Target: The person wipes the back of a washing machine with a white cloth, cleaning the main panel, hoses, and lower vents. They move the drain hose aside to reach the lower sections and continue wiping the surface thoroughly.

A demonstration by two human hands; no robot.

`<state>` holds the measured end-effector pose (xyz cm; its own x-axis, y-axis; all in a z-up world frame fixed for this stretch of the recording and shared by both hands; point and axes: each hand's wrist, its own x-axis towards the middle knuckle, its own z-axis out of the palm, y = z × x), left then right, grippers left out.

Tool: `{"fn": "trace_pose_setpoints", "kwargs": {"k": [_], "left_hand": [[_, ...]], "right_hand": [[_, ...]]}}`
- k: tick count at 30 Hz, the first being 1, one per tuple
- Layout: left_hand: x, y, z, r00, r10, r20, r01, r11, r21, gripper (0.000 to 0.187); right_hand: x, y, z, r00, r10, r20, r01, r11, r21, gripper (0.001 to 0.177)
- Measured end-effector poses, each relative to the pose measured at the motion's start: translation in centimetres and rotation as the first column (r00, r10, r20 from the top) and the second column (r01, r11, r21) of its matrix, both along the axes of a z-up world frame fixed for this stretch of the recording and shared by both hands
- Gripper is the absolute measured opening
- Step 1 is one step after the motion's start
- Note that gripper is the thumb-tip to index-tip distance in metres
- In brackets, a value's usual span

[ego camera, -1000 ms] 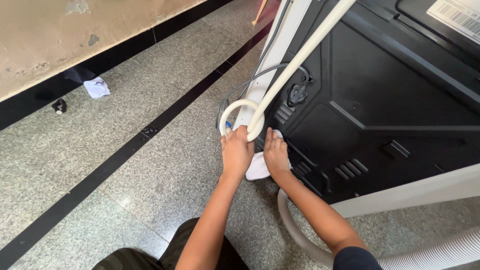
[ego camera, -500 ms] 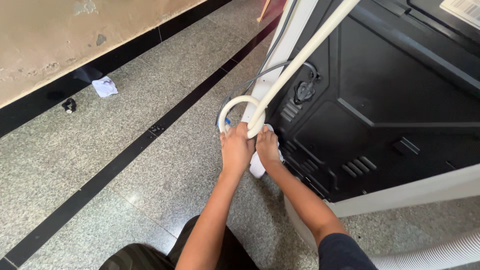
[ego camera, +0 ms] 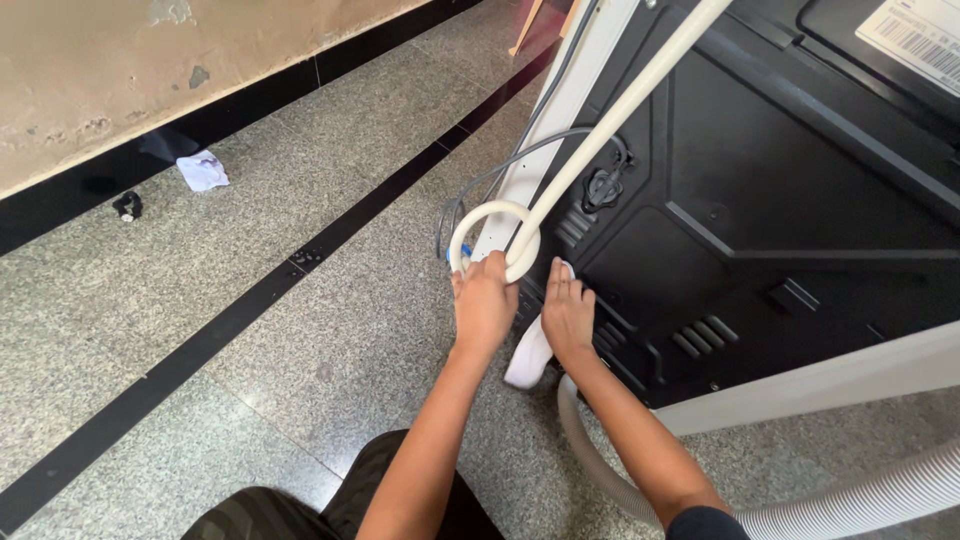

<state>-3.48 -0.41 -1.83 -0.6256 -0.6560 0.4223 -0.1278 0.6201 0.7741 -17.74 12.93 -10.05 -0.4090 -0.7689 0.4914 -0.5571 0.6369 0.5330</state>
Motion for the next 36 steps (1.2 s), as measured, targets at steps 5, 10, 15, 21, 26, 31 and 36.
{"fn": "trace_pose_setpoints", "kwargs": {"k": [5,10,15,21,26,31,36], "left_hand": [[-0.3,-0.1,-0.1,1.000,-0.003,-0.019,0.003,1.000,-0.011,0.019],[-0.5,0.0,-0.1,0.999,0.007,-0.037,-0.006,1.000,0.013,0.017],[0.0,-0.4,0.0,0.999,0.017,-0.032,-0.018,1.000,-0.022,0.016],[-0.4,0.5,-0.3,1.000,-0.001,-0.027,0.001,1.000,-0.007,0.018],[0.1,1.1,-0.1,1.000,0.002,-0.028,-0.002,1.000,0.005,0.017],[1.2,0.9,0.6,1.000,0.008,-0.001,-0.008,1.000,0.015,0.016],[2.8,-0.4,1.1,1.000,0.027,-0.011,-0.027,0.999,-0.034,0.022]], "right_hand": [[-2.3,-2.6,-2.7,0.996,-0.012,-0.086,0.014,1.000,0.012,0.062],[-3.2,-6.1,-6.1,0.982,-0.121,0.145,0.084,0.968,0.238,0.041],[-2.0,-6.8,-6.0,0.981,-0.127,0.149,0.102,0.982,0.161,0.048],[-2.3,-6.6,0.4,0.982,-0.132,0.135,0.129,0.991,0.025,0.056],[-2.4,-6.8,1.3,0.986,-0.162,0.042,0.163,0.986,-0.017,0.060],[-1.1,-5.4,-3.6,0.961,-0.205,0.187,0.175,0.971,0.162,0.054],[-1.2,-3.7,-1.7,0.996,-0.085,0.034,0.088,0.991,-0.101,0.068]]}}
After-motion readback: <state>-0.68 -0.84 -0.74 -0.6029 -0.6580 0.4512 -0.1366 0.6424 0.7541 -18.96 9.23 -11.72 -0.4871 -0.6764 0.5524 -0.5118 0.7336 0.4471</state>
